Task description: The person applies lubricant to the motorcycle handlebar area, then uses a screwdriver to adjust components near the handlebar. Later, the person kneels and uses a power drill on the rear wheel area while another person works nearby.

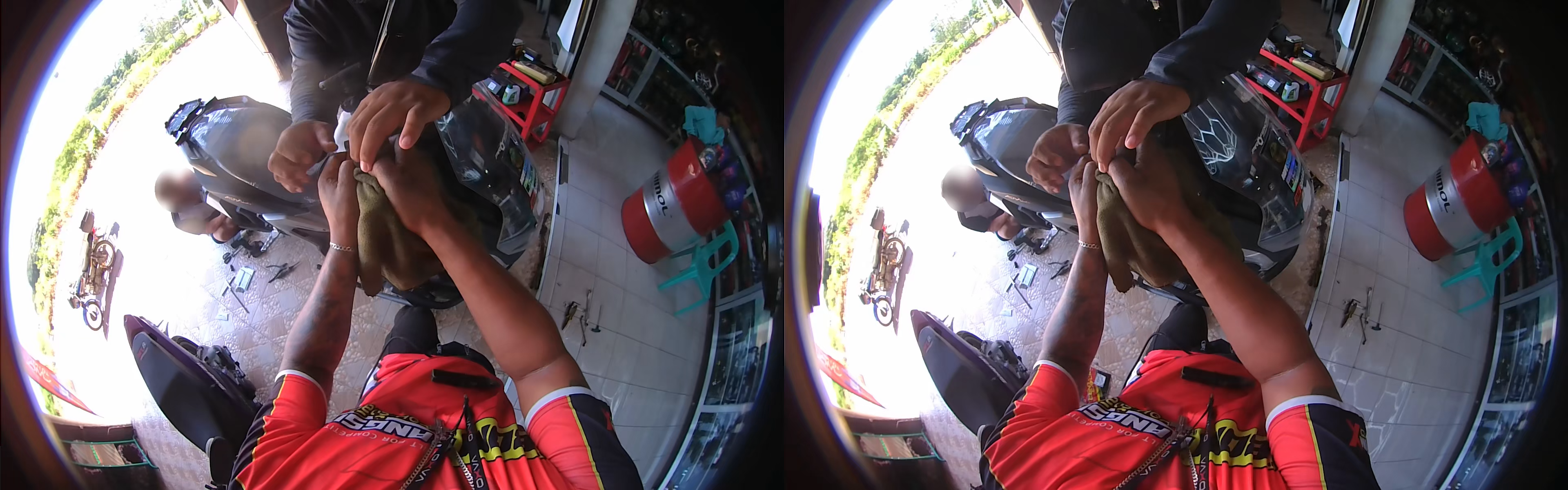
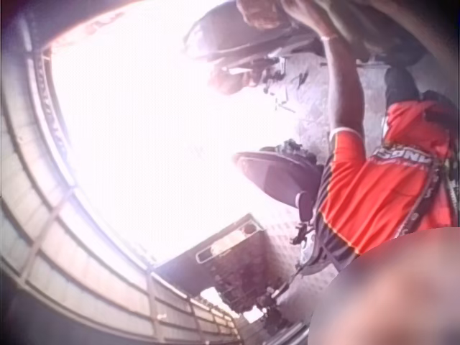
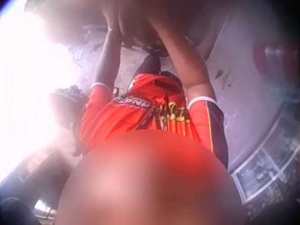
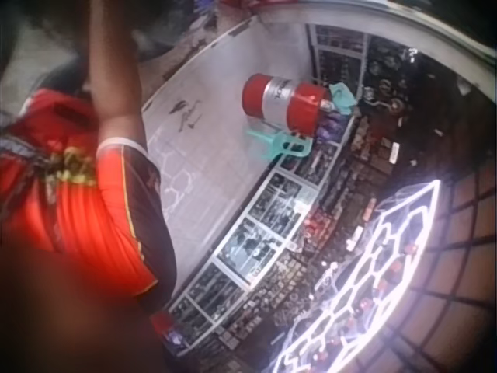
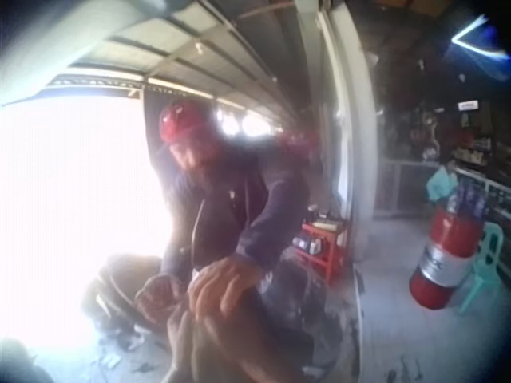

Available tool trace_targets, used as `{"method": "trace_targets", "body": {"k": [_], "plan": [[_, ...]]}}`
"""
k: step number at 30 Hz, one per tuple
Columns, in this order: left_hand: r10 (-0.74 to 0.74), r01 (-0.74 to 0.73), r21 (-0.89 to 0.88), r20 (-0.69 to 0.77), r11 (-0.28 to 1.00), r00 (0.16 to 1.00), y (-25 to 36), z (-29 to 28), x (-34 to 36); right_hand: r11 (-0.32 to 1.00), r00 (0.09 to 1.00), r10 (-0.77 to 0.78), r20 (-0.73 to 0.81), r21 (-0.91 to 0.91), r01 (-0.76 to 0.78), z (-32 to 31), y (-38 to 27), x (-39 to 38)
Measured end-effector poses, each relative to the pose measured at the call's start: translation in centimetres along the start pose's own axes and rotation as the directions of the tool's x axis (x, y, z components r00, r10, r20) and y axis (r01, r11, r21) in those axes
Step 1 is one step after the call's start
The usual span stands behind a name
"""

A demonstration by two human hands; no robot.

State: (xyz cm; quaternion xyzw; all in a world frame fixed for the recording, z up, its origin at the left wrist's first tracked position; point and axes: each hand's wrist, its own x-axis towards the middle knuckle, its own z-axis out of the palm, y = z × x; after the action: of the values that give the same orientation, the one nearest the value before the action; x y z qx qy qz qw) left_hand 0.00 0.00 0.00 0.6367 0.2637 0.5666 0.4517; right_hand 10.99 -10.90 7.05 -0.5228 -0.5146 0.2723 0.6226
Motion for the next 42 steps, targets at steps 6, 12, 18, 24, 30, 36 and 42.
{"method": "trace_targets", "body": {"k": [6,12,18,24,30,36,42], "plan": [[0.041,-0.036,0.070,-0.077,0.997,0.996,0.3,0.1,-0.5,0.985,0.986,-0.167,0.006,0.052,0.167,0.1,0.8,-0.1],[0.100,-0.093,0.067,-0.117,0.993,0.988,0.7,0.3,-1.3,0.989,0.990,-0.143,-0.010,0.046,0.144,0.5,1.2,-0.5],[0.191,-0.150,0.353,-0.083,0.924,0.978,1.5,0.1,-4.4,0.973,0.991,-0.079,0.104,0.222,0.055,0.0,0.7,-3.4],[0.064,-0.053,0.217,-0.046,0.975,0.997,3.2,-0.7,-7.4,0.980,0.979,-0.188,0.080,0.076,0.182,-0.5,-1.8,-6.9],[0.101,-0.092,0.235,-0.026,0.968,0.995,5.8,0.7,-11.1,0.967,0.998,-0.067,-0.019,0.244,0.069,1.1,-3.5,-9.1],[-0.276,0.339,-0.462,0.199,0.819,0.940,12.6,1.9,-16.0,0.977,0.990,0.099,-0.099,0.200,-0.078,-1.8,-5.8,-15.1],[-0.115,0.026,0.257,0.334,0.966,0.936,22.9,6.0,-21.0,0.808,0.983,0.179,0.031,0.566,-0.165,-7.8,-13.5,-19.7]]}}
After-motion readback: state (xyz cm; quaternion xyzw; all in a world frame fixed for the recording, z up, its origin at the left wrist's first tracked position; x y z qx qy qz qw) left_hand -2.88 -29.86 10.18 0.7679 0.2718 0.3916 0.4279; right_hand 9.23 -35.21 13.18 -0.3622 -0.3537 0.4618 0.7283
